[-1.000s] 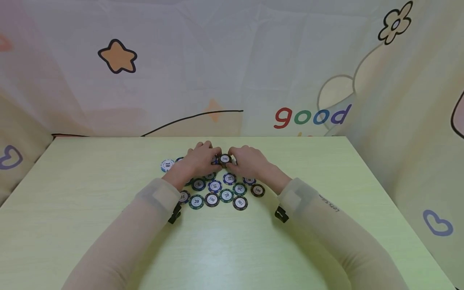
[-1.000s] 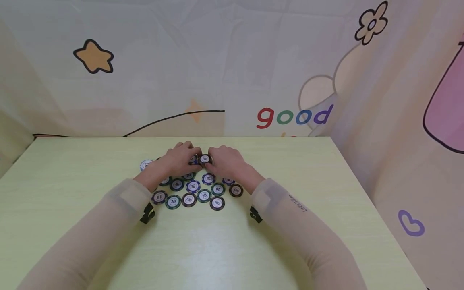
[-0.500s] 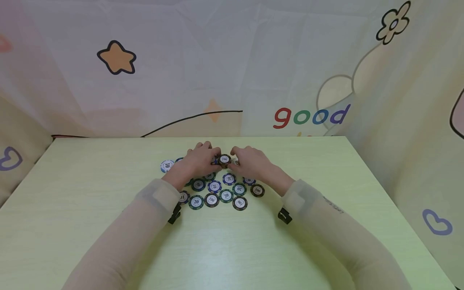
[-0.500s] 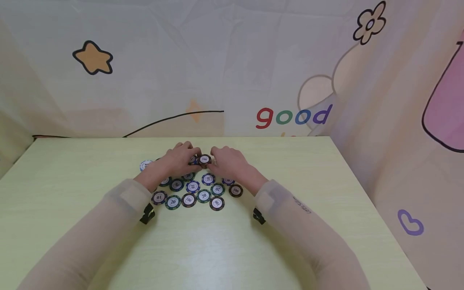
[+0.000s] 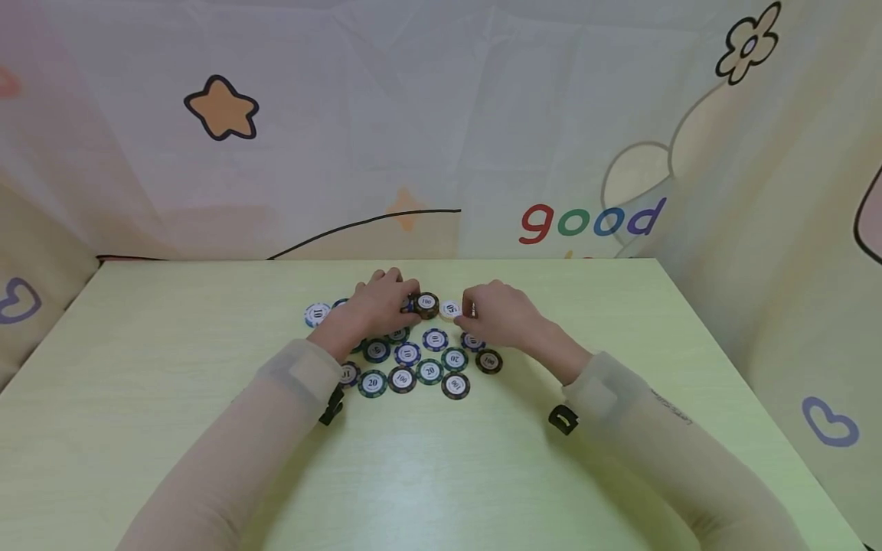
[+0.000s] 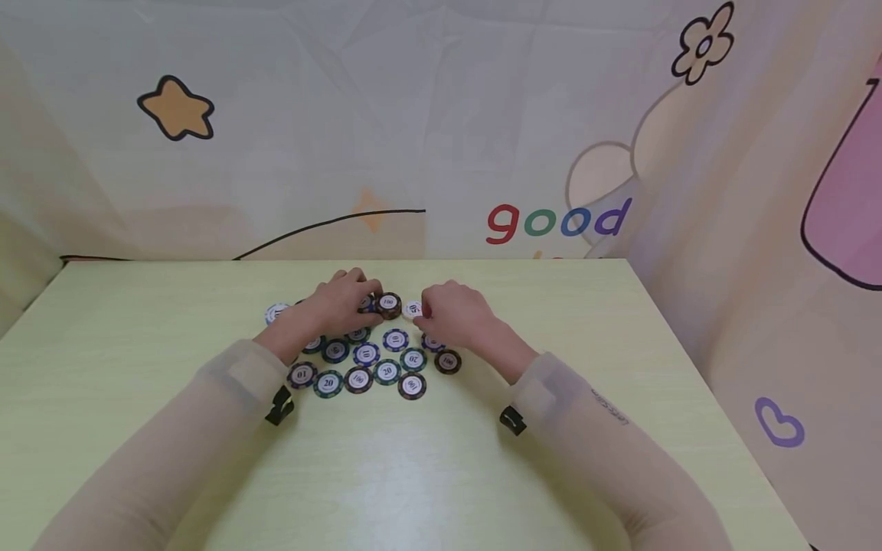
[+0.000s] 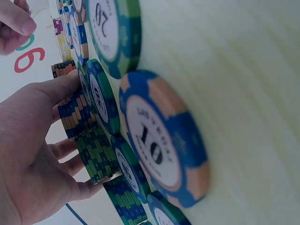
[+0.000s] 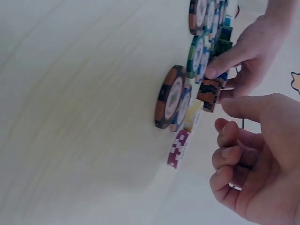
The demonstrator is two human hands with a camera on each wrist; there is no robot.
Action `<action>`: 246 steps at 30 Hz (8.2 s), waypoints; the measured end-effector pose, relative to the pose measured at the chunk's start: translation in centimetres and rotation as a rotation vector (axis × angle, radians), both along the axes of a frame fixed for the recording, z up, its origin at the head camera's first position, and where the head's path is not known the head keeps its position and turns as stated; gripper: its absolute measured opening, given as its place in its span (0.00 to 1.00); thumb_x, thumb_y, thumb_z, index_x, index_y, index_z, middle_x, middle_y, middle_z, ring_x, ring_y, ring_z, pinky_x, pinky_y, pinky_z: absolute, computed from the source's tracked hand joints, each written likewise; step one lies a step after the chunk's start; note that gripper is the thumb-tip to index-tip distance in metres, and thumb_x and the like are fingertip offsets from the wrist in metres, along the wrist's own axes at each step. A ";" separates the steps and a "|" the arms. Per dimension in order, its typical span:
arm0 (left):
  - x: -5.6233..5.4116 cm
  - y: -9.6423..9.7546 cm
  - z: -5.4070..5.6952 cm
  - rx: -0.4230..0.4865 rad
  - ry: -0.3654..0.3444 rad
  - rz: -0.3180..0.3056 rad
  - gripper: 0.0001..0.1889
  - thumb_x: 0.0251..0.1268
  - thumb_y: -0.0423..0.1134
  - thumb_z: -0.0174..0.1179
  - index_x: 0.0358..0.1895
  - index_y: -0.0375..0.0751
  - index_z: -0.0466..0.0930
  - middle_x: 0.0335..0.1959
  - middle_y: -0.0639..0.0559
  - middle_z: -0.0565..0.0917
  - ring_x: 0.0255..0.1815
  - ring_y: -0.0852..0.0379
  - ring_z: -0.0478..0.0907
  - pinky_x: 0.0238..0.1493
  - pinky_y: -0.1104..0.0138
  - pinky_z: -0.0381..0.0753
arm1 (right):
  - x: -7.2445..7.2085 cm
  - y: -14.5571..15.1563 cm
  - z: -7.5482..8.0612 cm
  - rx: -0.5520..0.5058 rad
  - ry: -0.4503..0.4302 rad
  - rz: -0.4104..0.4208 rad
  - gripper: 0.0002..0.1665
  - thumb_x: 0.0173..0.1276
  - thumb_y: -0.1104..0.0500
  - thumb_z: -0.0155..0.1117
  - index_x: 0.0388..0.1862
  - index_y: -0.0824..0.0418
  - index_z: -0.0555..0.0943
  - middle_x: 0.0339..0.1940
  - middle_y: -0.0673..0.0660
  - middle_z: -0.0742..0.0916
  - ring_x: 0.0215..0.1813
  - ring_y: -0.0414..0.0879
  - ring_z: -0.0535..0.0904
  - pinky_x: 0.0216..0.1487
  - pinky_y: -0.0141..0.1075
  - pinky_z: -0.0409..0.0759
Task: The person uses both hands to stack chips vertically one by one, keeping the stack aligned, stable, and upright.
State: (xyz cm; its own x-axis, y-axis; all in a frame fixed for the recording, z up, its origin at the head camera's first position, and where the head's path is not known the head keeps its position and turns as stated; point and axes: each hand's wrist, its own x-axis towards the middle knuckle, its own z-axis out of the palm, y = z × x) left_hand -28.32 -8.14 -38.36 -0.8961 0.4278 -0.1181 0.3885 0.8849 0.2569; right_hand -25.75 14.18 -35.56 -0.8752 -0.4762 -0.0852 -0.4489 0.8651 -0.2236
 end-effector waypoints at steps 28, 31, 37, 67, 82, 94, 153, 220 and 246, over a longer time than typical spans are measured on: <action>0.2 -0.1 0.2 -0.013 0.000 -0.007 0.27 0.73 0.53 0.63 0.70 0.48 0.73 0.64 0.40 0.71 0.64 0.40 0.66 0.62 0.39 0.68 | 3.3 1.5 0.5 0.214 -0.192 -0.060 0.18 0.61 0.48 0.79 0.36 0.60 0.84 0.23 0.53 0.80 0.28 0.47 0.74 0.30 0.38 0.67; 0.2 -0.1 0.1 -0.009 0.001 -0.006 0.27 0.73 0.53 0.63 0.70 0.48 0.73 0.63 0.40 0.71 0.64 0.40 0.66 0.61 0.39 0.68 | 3.3 1.6 0.4 0.219 -0.187 -0.046 0.17 0.61 0.49 0.79 0.35 0.59 0.84 0.24 0.53 0.81 0.29 0.47 0.74 0.31 0.38 0.68; 0.3 -0.1 0.1 -0.004 -0.001 -0.004 0.27 0.73 0.53 0.64 0.69 0.48 0.73 0.63 0.41 0.71 0.64 0.41 0.66 0.61 0.40 0.68 | 3.4 1.7 0.3 0.223 -0.182 -0.013 0.13 0.62 0.53 0.78 0.36 0.59 0.84 0.24 0.52 0.81 0.30 0.47 0.75 0.31 0.38 0.70; 0.2 -0.1 0.2 -0.011 -0.004 -0.010 0.27 0.74 0.53 0.63 0.70 0.48 0.73 0.64 0.40 0.71 0.64 0.40 0.66 0.61 0.40 0.68 | 2.3 1.3 0.6 0.121 -0.099 0.027 0.13 0.63 0.54 0.72 0.40 0.61 0.83 0.26 0.52 0.82 0.28 0.47 0.76 0.28 0.37 0.70; 0.2 -0.2 -0.1 -0.023 0.003 0.006 0.27 0.73 0.53 0.63 0.69 0.48 0.73 0.65 0.40 0.70 0.66 0.39 0.66 0.62 0.39 0.68 | 0.6 -1.4 0.1 0.112 -0.017 0.066 0.15 0.63 0.52 0.70 0.39 0.60 0.78 0.26 0.51 0.82 0.26 0.44 0.76 0.24 0.35 0.70; 0.3 -0.1 0.1 -0.010 0.020 -0.001 0.24 0.73 0.53 0.64 0.66 0.49 0.75 0.60 0.42 0.72 0.61 0.41 0.67 0.59 0.39 0.69 | -0.8 -3.1 0.0 0.144 0.027 0.065 0.16 0.65 0.51 0.69 0.41 0.61 0.77 0.28 0.53 0.82 0.27 0.45 0.77 0.24 0.36 0.71; 0.1 -0.1 0.1 -0.002 0.020 -0.003 0.23 0.72 0.52 0.64 0.64 0.49 0.76 0.61 0.41 0.72 0.61 0.40 0.67 0.58 0.39 0.70 | -1.8 -3.6 -1.4 -0.002 0.080 0.015 0.20 0.74 0.52 0.66 0.54 0.66 0.81 0.34 0.55 0.86 0.28 0.45 0.78 0.26 0.35 0.73; 0.2 -0.2 -0.1 -0.005 0.036 -0.019 0.28 0.74 0.53 0.62 0.71 0.47 0.72 0.63 0.40 0.70 0.65 0.40 0.66 0.61 0.38 0.68 | 4.8 0.0 0.1 0.121 -0.211 0.373 0.17 0.64 0.52 0.77 0.51 0.49 0.85 0.23 0.44 0.79 0.28 0.40 0.74 0.35 0.38 0.74; -0.1 -0.2 -0.3 -0.013 0.026 -0.014 0.29 0.73 0.54 0.63 0.71 0.48 0.72 0.64 0.40 0.70 0.65 0.40 0.65 0.62 0.39 0.68 | 3.5 0.2 0.1 0.092 -0.227 0.429 0.19 0.65 0.56 0.69 0.55 0.54 0.83 0.15 0.44 0.74 0.20 0.38 0.69 0.27 0.35 0.66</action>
State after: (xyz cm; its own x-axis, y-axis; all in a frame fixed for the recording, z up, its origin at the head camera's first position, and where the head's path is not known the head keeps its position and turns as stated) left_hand -28.43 -8.37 -38.70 -0.8931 0.4384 -0.1009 0.4068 0.8827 0.2352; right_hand -22.22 14.42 -35.50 -0.5565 -0.7710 -0.3097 -0.7175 0.6339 -0.2888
